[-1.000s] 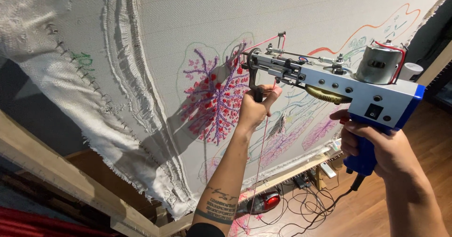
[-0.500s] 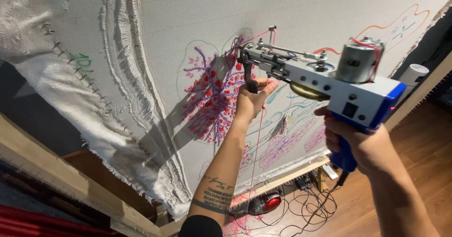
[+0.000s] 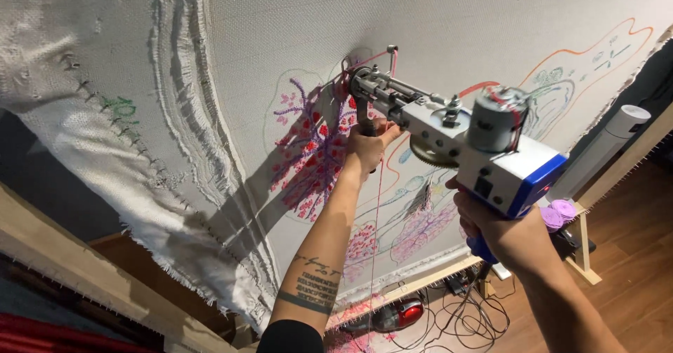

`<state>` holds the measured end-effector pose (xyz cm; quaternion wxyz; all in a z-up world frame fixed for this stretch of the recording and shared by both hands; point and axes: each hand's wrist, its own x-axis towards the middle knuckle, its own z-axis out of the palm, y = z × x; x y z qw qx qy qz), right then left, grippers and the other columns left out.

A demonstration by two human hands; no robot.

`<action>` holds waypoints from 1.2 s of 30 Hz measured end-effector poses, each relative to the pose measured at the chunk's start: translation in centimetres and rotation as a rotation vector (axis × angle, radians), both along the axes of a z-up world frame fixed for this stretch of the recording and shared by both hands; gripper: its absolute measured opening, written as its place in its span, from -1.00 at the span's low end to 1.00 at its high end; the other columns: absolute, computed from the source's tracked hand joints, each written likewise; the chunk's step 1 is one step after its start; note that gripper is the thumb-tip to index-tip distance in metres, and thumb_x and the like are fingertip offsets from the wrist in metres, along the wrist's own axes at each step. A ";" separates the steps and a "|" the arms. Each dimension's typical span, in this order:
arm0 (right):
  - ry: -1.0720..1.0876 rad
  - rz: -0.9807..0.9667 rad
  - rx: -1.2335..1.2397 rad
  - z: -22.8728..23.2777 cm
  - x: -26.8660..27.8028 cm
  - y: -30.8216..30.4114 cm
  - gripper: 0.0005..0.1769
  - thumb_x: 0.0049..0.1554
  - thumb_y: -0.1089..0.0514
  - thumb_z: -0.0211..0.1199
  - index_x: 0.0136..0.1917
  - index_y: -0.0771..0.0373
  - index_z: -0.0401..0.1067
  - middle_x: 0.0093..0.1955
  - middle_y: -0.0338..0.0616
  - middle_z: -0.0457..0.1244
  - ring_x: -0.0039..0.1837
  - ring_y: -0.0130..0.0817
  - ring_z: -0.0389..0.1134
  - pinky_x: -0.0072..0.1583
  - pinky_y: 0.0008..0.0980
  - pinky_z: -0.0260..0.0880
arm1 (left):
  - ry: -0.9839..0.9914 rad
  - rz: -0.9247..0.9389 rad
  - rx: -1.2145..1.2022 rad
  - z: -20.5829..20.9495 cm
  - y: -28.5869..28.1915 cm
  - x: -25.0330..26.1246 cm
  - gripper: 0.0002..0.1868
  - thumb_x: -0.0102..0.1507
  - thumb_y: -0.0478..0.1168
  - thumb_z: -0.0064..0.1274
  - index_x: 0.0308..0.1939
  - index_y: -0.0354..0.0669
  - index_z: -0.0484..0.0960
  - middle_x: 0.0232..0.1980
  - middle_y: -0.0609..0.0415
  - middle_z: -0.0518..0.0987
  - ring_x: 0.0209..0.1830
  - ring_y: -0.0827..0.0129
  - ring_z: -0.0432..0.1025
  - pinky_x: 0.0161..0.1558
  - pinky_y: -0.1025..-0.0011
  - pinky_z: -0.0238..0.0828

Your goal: Using a tufting gun to create a patterned rug on a canvas.

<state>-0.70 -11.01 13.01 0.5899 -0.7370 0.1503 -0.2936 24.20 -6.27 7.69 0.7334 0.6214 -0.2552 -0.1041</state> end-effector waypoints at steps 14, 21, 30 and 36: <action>-0.119 0.072 0.222 1.6 0.1 0.5 -0.88 -0.04 0.45 0.07 -0.18 0.39 0.33 -0.50 -0.14 0.07 -0.50 -0.41 0.04 -0.45 -0.48 0.02 | -0.065 -0.005 0.034 3.8 1.9 -2.2 -0.63 -0.04 -0.13 0.21 -0.22 -0.24 0.65 -0.65 0.13 0.47 -0.84 0.53 0.08 -0.77 0.54 -0.07; -0.095 0.078 0.215 2.2 -1.0 0.1 -0.75 -0.04 0.41 0.07 -0.04 0.37 0.36 -0.50 -0.18 0.05 -0.49 -0.46 0.01 -0.45 -0.52 -0.01 | -0.066 -0.083 -0.086 4.8 3.2 -4.7 -0.68 -0.04 -0.11 0.21 -0.29 -0.21 0.66 -0.66 0.22 0.40 -0.81 0.59 -0.04 -0.74 0.57 -0.20; -0.184 0.177 0.082 2.3 -6.1 -2.9 -0.74 0.00 0.25 0.12 -0.02 0.40 0.36 -0.48 -0.19 0.11 -0.49 -0.49 0.12 -0.48 -0.59 0.11 | 0.056 -0.370 -0.256 2.3 3.2 -8.0 -0.78 0.19 -0.20 -0.02 -0.15 -0.21 0.58 -0.27 0.04 0.60 -0.75 0.63 0.17 -0.73 0.68 0.08; -0.153 0.054 0.073 2.3 -9.2 -3.1 -0.71 0.01 0.34 0.05 0.01 0.51 0.35 -0.47 -0.03 0.12 -0.46 -0.39 0.11 -0.45 -0.54 0.05 | 0.093 -0.349 -0.186 3.5 3.4 -11.6 -0.84 0.20 -0.22 -0.02 -0.22 -0.17 0.61 -0.28 0.05 0.60 -0.75 0.62 0.22 -0.72 0.69 0.11</action>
